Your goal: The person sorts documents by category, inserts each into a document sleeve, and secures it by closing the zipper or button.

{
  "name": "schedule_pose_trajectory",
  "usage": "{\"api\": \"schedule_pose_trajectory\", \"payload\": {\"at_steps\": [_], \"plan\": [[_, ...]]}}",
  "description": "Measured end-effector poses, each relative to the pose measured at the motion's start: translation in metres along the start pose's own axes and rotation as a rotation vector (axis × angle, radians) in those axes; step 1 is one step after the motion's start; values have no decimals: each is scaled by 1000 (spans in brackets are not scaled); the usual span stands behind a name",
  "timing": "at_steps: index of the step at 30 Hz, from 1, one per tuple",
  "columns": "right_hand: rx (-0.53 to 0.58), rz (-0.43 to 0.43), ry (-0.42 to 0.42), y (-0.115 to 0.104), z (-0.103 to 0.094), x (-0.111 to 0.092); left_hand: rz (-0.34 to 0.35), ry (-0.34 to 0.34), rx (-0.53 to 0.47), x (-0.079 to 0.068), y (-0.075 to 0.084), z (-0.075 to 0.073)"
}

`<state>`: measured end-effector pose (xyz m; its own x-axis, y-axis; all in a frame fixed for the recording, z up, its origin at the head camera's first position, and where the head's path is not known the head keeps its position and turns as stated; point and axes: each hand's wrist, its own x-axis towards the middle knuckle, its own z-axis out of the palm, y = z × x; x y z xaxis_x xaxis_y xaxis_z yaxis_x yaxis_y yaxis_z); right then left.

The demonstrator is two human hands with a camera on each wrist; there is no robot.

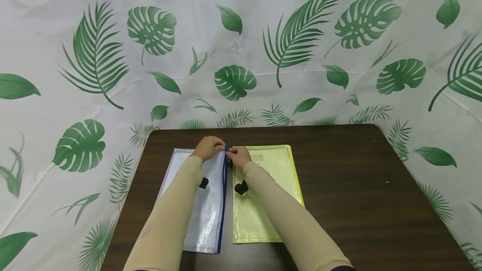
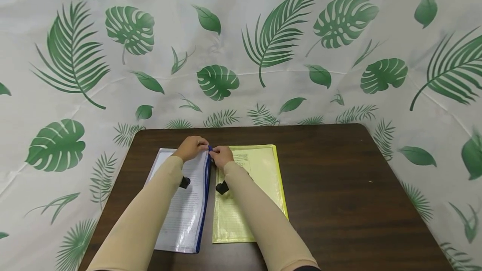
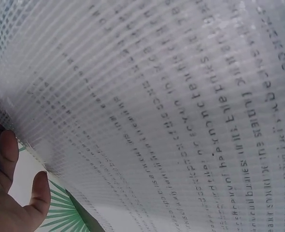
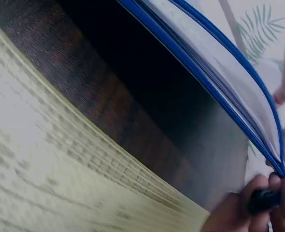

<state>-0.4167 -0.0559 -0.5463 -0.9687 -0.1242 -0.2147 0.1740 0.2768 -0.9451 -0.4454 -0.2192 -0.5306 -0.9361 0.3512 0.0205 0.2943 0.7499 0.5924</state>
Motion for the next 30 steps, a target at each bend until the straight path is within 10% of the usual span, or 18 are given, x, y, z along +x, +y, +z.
{"api": "schedule_pose_trajectory", "payload": {"at_steps": [21,30], "plan": [[-54,197,-306,-22,-25,-9,-126,-47,60,-3,1,0],[-111,171,-276,-21,-20,-23,-144,-35,72,-6,5,5]]}}
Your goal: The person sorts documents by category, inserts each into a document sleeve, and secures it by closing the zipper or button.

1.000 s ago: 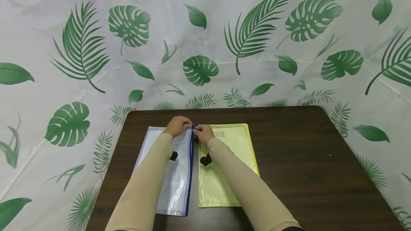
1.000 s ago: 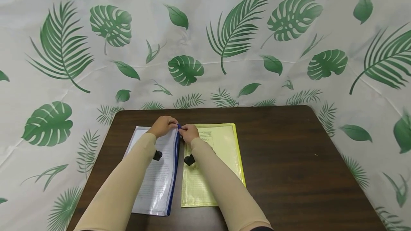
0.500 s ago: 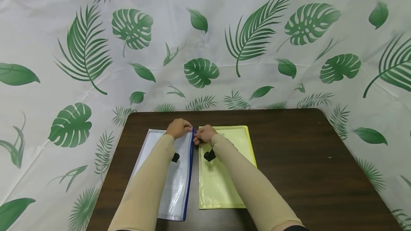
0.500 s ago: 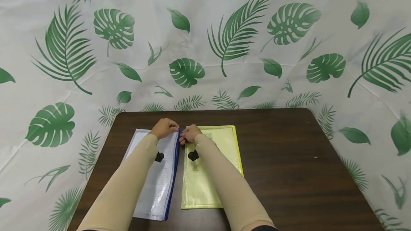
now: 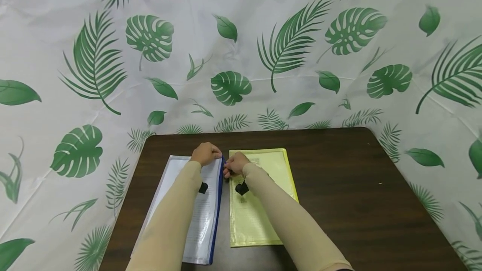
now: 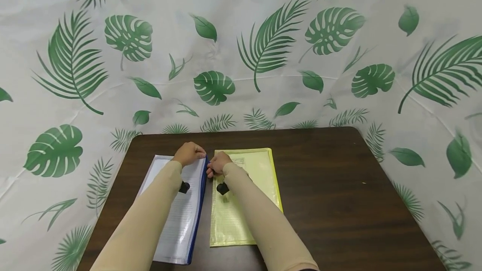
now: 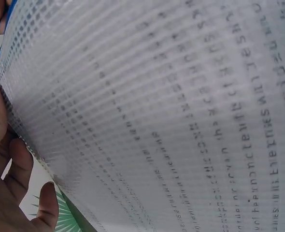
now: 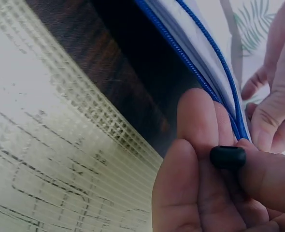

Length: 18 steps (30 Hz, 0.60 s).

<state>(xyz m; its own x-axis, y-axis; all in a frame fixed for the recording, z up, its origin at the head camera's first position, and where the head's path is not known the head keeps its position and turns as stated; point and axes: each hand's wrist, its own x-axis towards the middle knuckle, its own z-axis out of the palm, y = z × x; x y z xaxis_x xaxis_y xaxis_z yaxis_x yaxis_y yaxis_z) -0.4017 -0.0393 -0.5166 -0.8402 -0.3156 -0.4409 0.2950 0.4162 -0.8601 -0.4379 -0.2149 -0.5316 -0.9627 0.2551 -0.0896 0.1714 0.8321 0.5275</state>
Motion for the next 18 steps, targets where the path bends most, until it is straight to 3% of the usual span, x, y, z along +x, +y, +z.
{"api": "schedule_pose_trajectory", "payload": {"at_steps": [7,13,18], "plan": [[-43,-23,22,5,5,-6,-8,5,4,-1,1,0],[-106,-9,-57,14,13,-9,-22,33,20,-3,-1,-4],[-81,-4,-63,19,14,-6,-19,8,-21,-5,-1,-4]]}}
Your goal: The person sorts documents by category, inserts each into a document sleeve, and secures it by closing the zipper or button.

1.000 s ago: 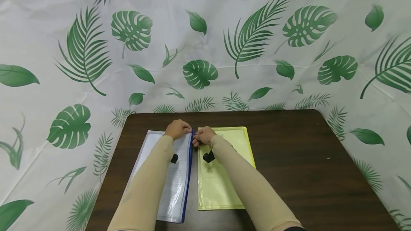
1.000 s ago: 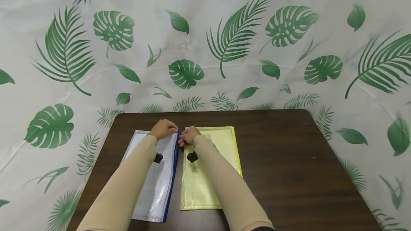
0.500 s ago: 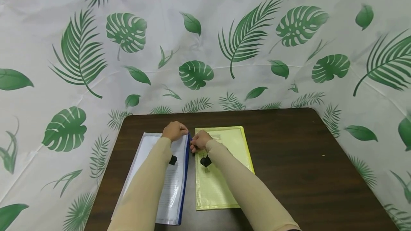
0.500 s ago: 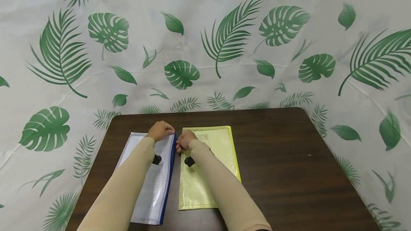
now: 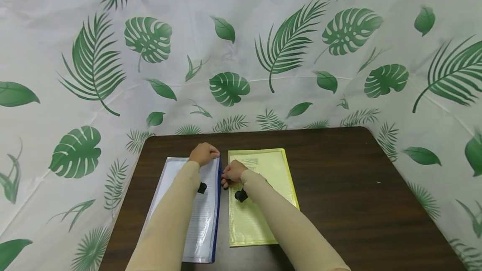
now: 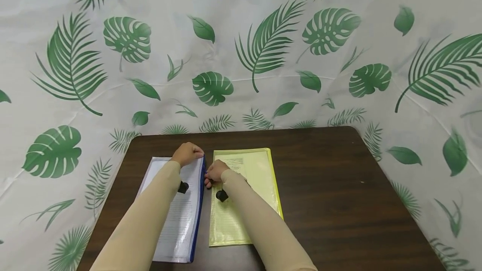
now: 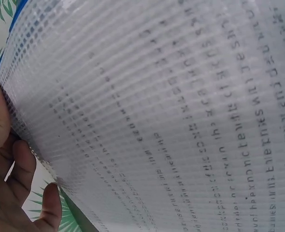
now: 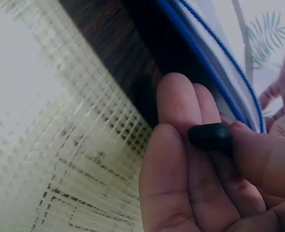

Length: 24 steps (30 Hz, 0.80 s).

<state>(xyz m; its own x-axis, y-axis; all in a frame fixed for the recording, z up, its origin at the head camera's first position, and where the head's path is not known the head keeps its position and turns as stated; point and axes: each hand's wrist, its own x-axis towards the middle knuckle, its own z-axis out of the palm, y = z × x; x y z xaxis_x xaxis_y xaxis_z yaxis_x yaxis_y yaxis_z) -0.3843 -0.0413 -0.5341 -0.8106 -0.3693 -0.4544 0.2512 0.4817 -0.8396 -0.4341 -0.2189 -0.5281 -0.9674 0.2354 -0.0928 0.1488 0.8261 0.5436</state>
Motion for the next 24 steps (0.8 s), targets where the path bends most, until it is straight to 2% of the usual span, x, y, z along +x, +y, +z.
{"api": "schedule_pose_trajectory", "payload": {"at_steps": [5,10,18,24], "plan": [[46,34,-40,-1,-4,-1,-33,8,-38,-3,-1,2],[83,45,-97,-3,-6,-4,-19,21,-34,-5,-1,2],[96,46,-178,0,-3,-12,-35,18,-41,-6,-7,3],[98,49,-196,1,-1,-22,-25,30,-30,-4,-11,7]]}}
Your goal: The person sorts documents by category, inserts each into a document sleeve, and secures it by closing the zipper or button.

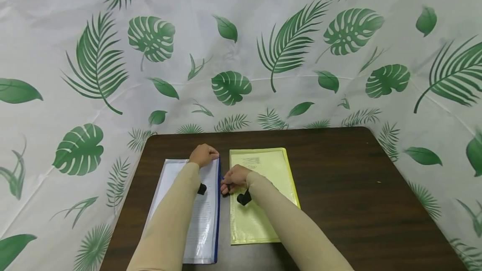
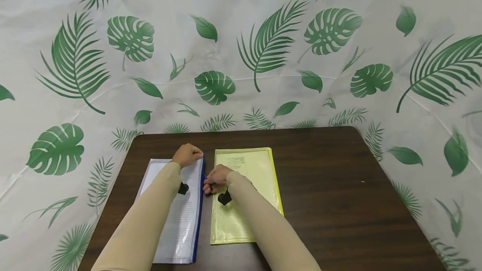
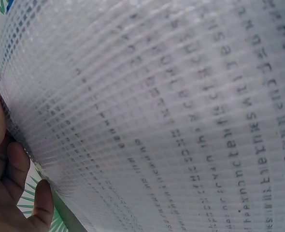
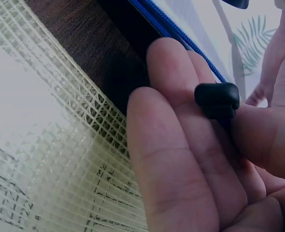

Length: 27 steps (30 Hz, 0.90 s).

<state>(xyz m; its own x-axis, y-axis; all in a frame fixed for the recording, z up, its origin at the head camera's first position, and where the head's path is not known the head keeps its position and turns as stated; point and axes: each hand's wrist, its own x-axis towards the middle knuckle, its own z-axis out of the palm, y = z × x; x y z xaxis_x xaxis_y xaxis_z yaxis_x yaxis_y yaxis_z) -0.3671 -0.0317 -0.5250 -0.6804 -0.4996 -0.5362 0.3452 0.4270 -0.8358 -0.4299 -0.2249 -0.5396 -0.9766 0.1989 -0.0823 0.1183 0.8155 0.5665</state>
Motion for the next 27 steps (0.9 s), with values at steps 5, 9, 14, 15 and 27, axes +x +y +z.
{"api": "schedule_pose_trajectory", "payload": {"at_steps": [5,9,14,15,27], "plan": [[-1,12,-43,1,2,-5,0,-1,-20,-2,3,-1],[-23,17,-41,1,4,-8,16,-3,-28,-3,4,-4],[-28,25,-37,2,6,-11,26,-19,-29,-3,4,-4],[-27,25,-43,3,6,-12,25,-21,-31,-3,5,-4],[-91,32,-156,10,0,-18,65,10,-40,0,5,2]]}}
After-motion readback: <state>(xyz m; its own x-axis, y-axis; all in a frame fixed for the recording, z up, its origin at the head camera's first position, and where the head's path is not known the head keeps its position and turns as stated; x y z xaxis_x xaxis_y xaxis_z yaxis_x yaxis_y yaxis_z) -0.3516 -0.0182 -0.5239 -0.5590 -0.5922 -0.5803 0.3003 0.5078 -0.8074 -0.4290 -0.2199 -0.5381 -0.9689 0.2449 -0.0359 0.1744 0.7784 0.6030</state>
